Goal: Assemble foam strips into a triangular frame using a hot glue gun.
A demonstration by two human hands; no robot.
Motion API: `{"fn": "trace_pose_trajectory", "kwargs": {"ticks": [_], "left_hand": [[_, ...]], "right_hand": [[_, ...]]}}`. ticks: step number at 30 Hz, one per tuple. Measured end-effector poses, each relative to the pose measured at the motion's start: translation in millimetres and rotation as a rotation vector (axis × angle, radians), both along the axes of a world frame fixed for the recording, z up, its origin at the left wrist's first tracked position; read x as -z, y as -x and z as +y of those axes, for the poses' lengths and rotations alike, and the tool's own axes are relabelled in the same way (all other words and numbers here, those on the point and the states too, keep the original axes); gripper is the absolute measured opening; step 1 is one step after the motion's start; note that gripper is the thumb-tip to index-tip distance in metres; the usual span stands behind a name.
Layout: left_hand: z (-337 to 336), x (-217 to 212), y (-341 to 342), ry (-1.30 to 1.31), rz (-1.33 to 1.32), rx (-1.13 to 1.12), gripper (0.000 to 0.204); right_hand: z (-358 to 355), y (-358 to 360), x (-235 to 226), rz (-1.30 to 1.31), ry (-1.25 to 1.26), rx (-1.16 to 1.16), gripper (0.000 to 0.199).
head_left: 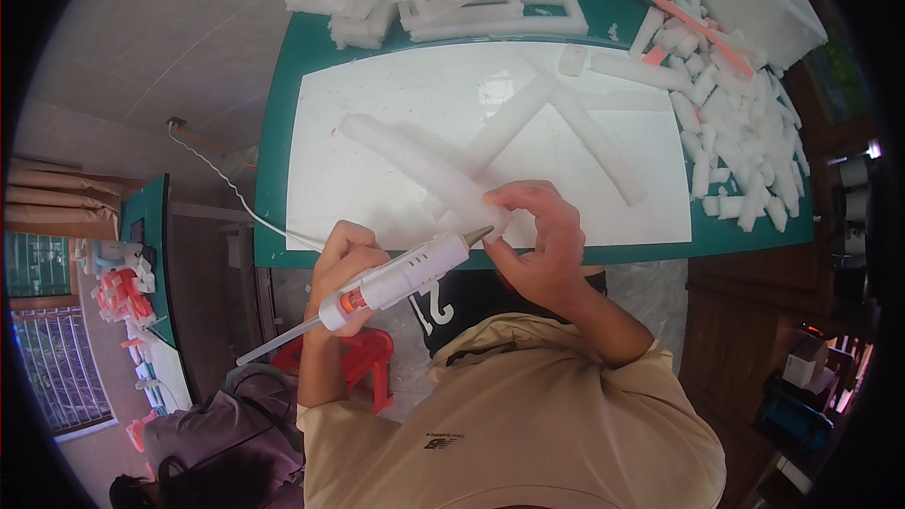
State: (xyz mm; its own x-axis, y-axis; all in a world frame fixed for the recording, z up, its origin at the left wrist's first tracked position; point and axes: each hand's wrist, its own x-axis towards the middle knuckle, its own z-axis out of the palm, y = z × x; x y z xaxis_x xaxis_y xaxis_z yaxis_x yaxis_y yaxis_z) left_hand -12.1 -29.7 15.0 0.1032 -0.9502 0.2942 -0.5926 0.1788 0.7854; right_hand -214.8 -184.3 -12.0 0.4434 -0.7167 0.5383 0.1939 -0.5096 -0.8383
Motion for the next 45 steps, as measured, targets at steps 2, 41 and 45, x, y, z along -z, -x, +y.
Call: {"fn": "trace_pose_trajectory", "kwargs": {"ticks": [2,41,45], "left_hand": [[-0.3,0.7,0.5,-0.006,-0.017,0.001,0.033],[26.4,51.8,-57.5,-0.011,0.203,-0.379,0.057],[13.1,47.5,-83.2,-0.123,-0.109,-0.514,0.046]], "right_hand": [[-0.4,1.2,0.6,0.021,0.001,-0.004,0.042],[-18.0,112.9,0.1,-0.060,-0.283,0.211,0.057],[-7.0,154.9,-4.8,-0.108,-0.502,0.300,0.062]]}}
